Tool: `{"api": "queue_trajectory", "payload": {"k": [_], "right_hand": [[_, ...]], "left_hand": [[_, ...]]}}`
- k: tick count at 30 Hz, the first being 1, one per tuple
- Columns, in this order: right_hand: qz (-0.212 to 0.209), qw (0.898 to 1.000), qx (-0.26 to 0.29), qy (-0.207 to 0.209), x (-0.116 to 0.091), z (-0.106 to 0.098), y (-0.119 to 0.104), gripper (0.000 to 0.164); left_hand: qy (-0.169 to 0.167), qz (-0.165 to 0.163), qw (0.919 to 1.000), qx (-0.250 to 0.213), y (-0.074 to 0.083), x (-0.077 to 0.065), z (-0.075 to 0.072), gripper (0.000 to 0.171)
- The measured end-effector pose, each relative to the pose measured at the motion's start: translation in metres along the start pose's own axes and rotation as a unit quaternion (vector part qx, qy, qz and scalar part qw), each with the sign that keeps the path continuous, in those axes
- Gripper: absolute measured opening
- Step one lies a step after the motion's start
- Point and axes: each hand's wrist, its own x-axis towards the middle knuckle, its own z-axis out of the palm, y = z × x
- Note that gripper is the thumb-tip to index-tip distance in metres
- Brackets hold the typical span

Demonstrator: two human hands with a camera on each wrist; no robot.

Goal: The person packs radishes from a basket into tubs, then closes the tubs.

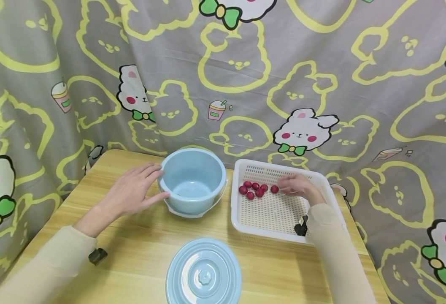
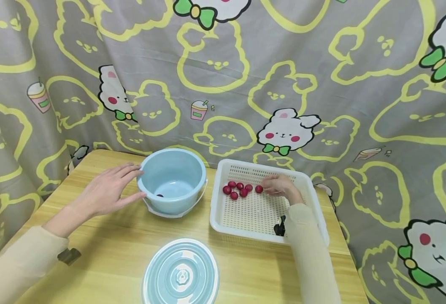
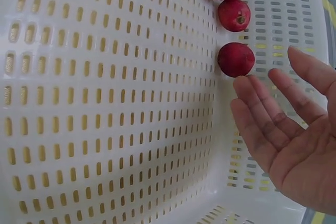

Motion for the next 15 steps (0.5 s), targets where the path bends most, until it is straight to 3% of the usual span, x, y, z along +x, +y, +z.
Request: {"api": "queue_trajectory", "payload": {"k": [15], "right_hand": [[0.016,1.000,-0.009,-0.020,0.0060,0.0062,0.0065,0.054]], "left_hand": [[-0.004,0.003,1.0000,0.000,-0.0011,-0.0002,-0.0010,0.072]]}}
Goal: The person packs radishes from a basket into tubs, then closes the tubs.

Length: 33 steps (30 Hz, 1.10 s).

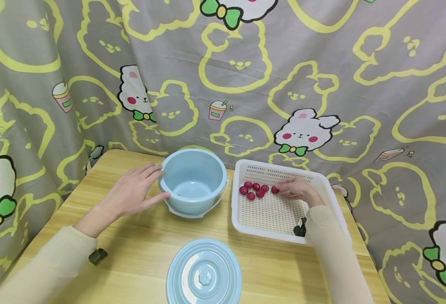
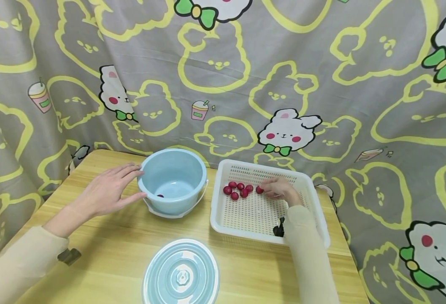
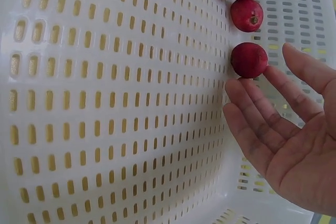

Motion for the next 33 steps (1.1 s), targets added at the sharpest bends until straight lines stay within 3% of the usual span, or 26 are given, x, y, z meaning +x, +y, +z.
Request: {"api": "queue_trajectory", "payload": {"k": [17,26,33], "right_hand": [[0.007,1.000,-0.020,-0.004,0.006,0.012,-0.003,0.042],[0.010,0.999,-0.038,-0.032,0.009,0.016,-0.005,0.034],[0.023,0.998,-0.049,-0.019,0.010,0.017,-0.007,0.039]], "left_hand": [[-0.004,-0.004,1.0000,-0.006,0.002,0.000,-0.001,0.072],[0.003,0.000,1.0000,-0.005,0.001,0.000,0.001,0.072],[-0.001,-0.001,1.0000,-0.008,0.000,0.001,0.001,0.072]]}}
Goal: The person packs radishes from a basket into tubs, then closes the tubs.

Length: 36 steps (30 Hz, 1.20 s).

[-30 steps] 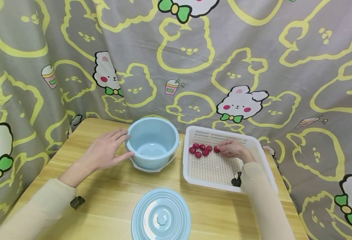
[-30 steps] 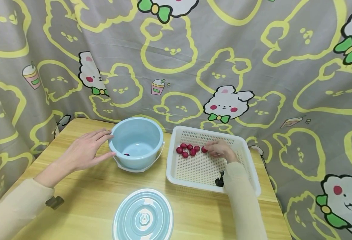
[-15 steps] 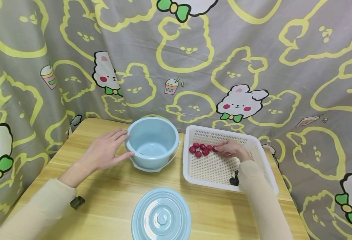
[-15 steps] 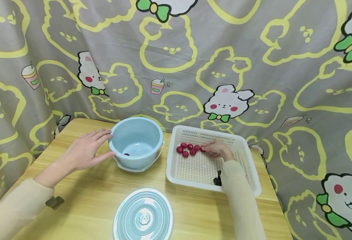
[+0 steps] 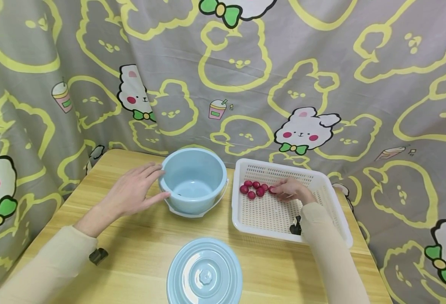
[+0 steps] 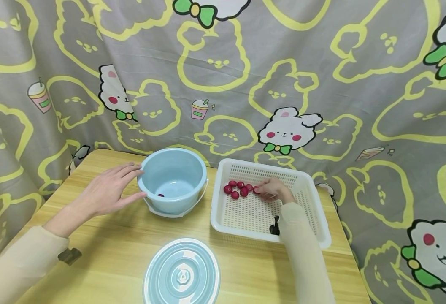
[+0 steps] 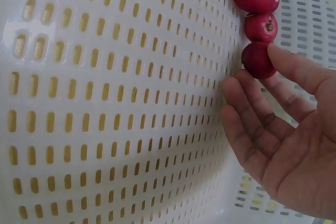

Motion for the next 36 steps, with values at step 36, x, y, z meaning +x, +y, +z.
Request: {"api": "queue_trajectory", "payload": {"k": [36], "right_hand": [[-0.080,0.996,0.036,-0.014,-0.034,-0.012,-0.038,0.046]], "left_hand": [[0.008,0.008,0.9999,0.004,0.000,0.000,-0.001,0.072]]}}
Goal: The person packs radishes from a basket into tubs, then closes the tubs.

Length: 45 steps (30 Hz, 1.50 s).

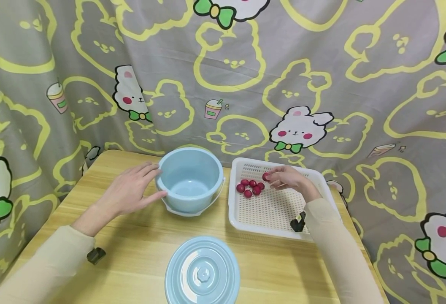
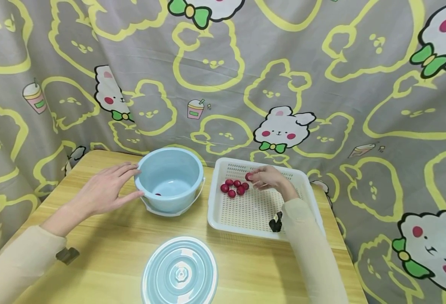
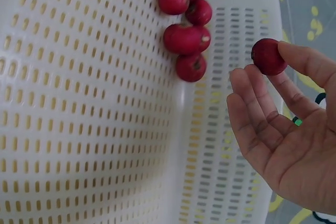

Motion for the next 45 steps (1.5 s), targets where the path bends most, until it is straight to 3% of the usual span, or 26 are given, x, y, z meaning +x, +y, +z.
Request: {"api": "queue_trajectory", "payload": {"k": [10,17,35,45], "right_hand": [[-0.036,0.999,-0.016,0.012,-0.005,0.006,-0.019,0.047],[-0.064,0.997,0.003,0.040,-0.008,0.015,-0.035,0.045],[-0.107,0.993,0.020,0.036,-0.031,0.041,-0.087,0.040],[-0.140,0.989,0.041,0.019,-0.038,0.061,-0.108,0.039]], "left_hand": [[-0.012,-0.006,0.9999,-0.002,0.001,0.001,-0.002,0.072],[-0.008,-0.006,0.9999,-0.002,0.001,0.000,-0.002,0.071],[-0.015,-0.002,0.9999,0.001,0.000,0.001,-0.001,0.072],[-0.001,0.006,1.0000,0.003,0.001,0.001,-0.001,0.071]]}}
